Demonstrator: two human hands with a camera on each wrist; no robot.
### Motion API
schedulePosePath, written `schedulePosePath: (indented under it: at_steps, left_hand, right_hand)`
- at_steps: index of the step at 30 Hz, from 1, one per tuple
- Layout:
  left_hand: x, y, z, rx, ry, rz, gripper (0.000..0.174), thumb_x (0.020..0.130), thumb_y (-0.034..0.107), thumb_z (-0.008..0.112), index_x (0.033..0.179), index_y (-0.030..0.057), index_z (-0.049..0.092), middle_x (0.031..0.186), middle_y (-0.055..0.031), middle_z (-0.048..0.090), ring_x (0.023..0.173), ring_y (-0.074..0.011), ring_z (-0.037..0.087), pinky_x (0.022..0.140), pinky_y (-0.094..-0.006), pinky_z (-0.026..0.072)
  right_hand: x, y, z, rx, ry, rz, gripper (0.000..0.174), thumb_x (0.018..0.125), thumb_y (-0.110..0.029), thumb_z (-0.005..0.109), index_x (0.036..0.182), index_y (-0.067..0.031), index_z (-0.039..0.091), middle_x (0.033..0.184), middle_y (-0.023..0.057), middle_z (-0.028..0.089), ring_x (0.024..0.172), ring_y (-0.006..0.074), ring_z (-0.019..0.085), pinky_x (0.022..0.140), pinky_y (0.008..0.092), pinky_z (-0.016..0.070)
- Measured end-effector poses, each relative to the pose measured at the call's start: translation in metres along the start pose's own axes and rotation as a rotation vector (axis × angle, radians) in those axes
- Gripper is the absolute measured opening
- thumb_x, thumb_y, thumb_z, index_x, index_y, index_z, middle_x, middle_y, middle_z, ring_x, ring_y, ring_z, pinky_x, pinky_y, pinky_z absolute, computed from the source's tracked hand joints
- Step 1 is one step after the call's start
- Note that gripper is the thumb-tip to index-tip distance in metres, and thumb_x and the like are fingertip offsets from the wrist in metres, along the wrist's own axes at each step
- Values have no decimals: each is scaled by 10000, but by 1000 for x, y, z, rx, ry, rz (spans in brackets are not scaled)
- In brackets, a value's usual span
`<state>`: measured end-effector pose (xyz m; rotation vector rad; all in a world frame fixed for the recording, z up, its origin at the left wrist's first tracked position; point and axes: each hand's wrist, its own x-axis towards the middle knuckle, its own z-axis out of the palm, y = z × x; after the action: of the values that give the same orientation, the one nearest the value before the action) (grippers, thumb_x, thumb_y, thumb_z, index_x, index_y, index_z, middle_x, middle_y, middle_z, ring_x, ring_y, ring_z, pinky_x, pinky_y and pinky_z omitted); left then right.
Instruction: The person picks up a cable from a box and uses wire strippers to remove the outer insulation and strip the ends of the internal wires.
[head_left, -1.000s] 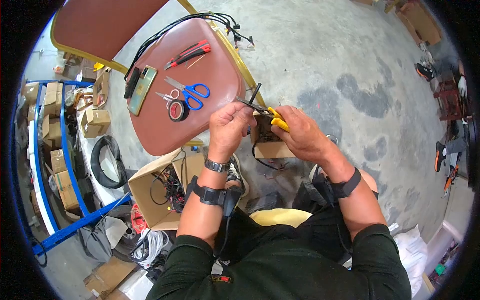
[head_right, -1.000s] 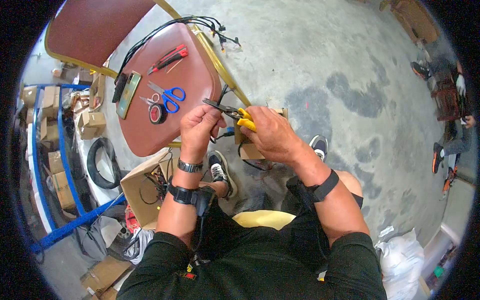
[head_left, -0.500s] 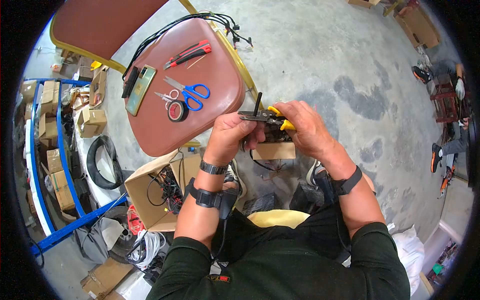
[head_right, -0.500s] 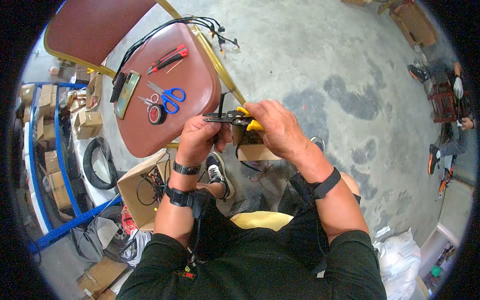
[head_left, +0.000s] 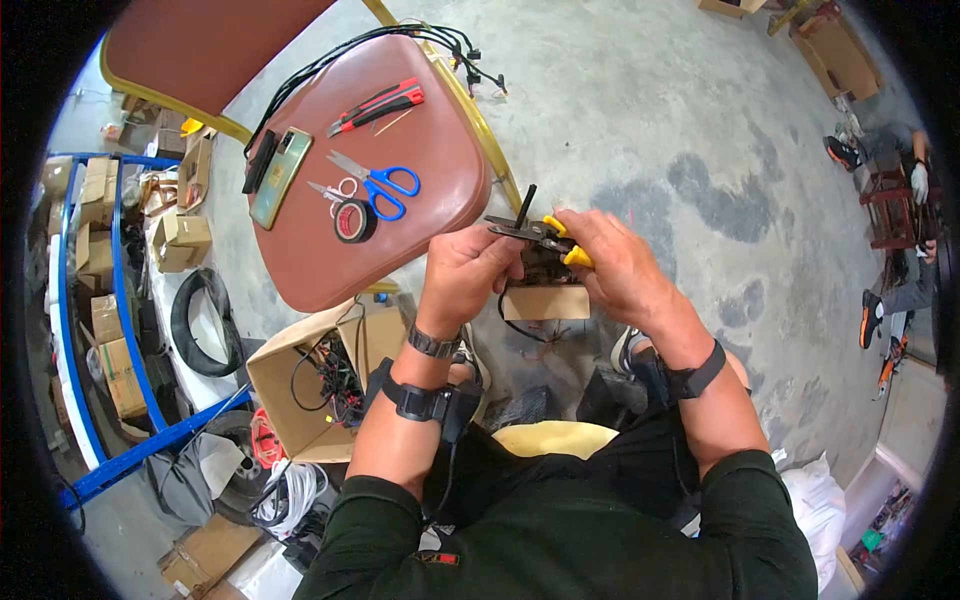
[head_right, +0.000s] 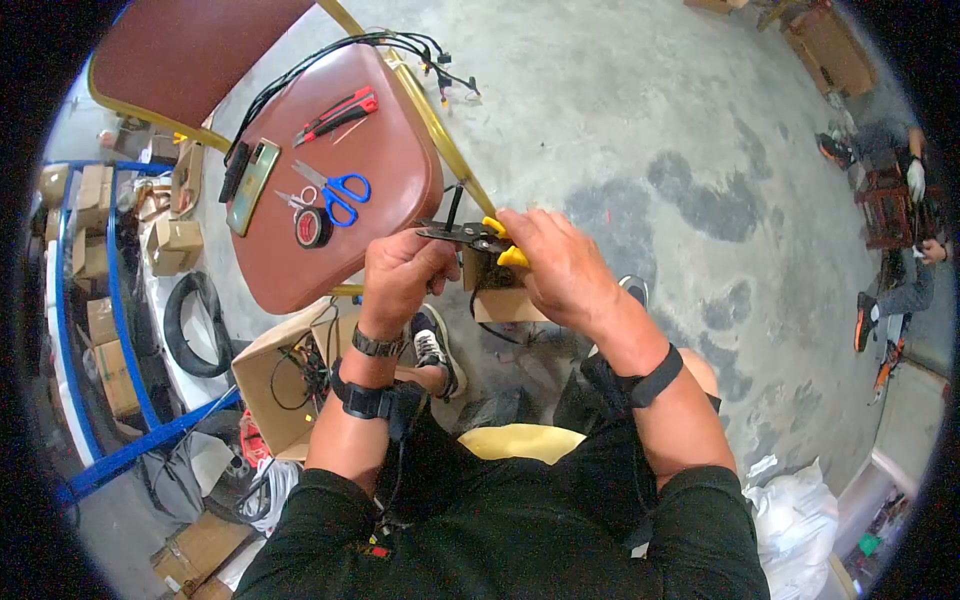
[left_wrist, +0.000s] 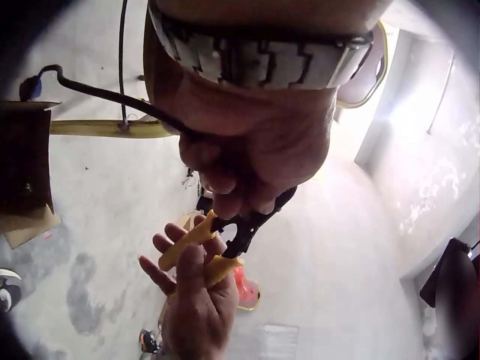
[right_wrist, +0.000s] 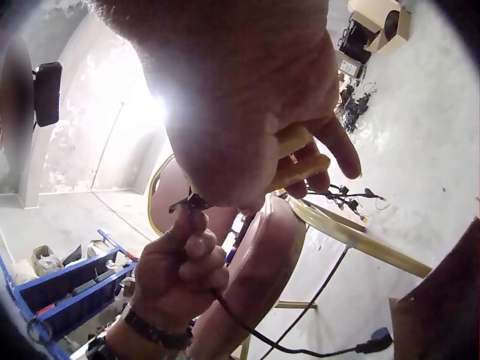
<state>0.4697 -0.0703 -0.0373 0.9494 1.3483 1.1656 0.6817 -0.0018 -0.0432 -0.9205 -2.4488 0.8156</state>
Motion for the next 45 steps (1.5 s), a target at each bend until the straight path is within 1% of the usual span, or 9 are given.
schedulePosePath:
  at_steps: [4, 7, 16, 19, 22, 26, 35, 39, 45]
  left_hand:
    - [-1, -4, 1, 142, 35, 36, 170, 940, 143, 654, 890, -7, 714, 672, -25, 654, 522, -56, 527, 464, -198, 393]
    - [0, -2, 5, 230, 91, 48, 173, 901, 116, 673, 796, -18, 705, 618, -39, 651, 543, -76, 558, 499, -249, 440]
    - [2, -5, 13, 526, 172, 324, 118, 876, 77, 670, 841, -29, 709, 624, -76, 661, 550, -130, 615, 534, -287, 487]
    - [1, -8, 10, 289, 118, 107, 131, 904, 91, 645, 858, -19, 699, 678, -76, 685, 566, -129, 626, 512, -275, 476]
    - [4, -3, -8, -116, -91, -159, 132, 933, 106, 615, 894, 0, 684, 754, -83, 708, 579, -114, 624, 486, -246, 455]
    - [-1, 8, -13, -277, -196, -223, 142, 954, 135, 606, 937, 11, 673, 770, -83, 702, 566, -102, 603, 485, -216, 435]
    - [-1, -3, -1, -144, -38, -115, 183, 939, 146, 641, 826, 11, 689, 727, -62, 688, 552, -76, 577, 487, -208, 431]
    - [1, -8, 2, -44, 6, -53, 177, 935, 136, 648, 848, -4, 711, 695, -50, 681, 533, -69, 568, 478, -210, 430]
    - [2, -13, 12, 202, 126, 111, 145, 905, 106, 665, 892, -27, 723, 620, -64, 665, 500, -83, 555, 473, -250, 435]
  right_hand:
    - [-4, -1, 2, -11, -27, 40, 559, 742, 18, 648, 1280, -35, 508, 1047, 166, 594, 985, 378, 580, 811, 443, 488]
    - [-5, -3, 0, -21, -44, 73, 523, 791, -30, 676, 1289, -40, 515, 1061, 168, 612, 993, 379, 591, 835, 436, 491]
    - [-6, -2, 1, 2, -64, 115, 350, 847, -86, 657, 1169, -38, 530, 970, 174, 599, 918, 386, 584, 779, 460, 470]
    - [-5, -3, -2, -22, -76, 137, 335, 833, -61, 669, 1136, -62, 527, 972, 163, 595, 930, 381, 578, 789, 456, 462]
    - [-3, -1, -3, -41, -46, 91, 324, 799, -23, 653, 1093, -58, 523, 932, 160, 574, 895, 383, 565, 769, 460, 452]
    - [-1, -5, -3, -30, 0, 32, 300, 754, 32, 609, 1031, -44, 523, 892, 164, 549, 850, 388, 549, 740, 468, 446]
    - [1, -3, -1, -15, -1, 5, 403, 731, 49, 600, 1119, -38, 536, 930, 167, 582, 888, 388, 578, 757, 465, 463]
    - [-1, -1, -2, -8, -45, 57, 512, 718, 83, 596, 1213, -34, 545, 1020, 173, 613, 975, 385, 590, 842, 448, 472]
    - [-3, 3, 0, -49, -73, 102, 518, 720, 70, 589, 1226, -30, 545, 1070, 185, 622, 998, 389, 586, 863, 455, 472]
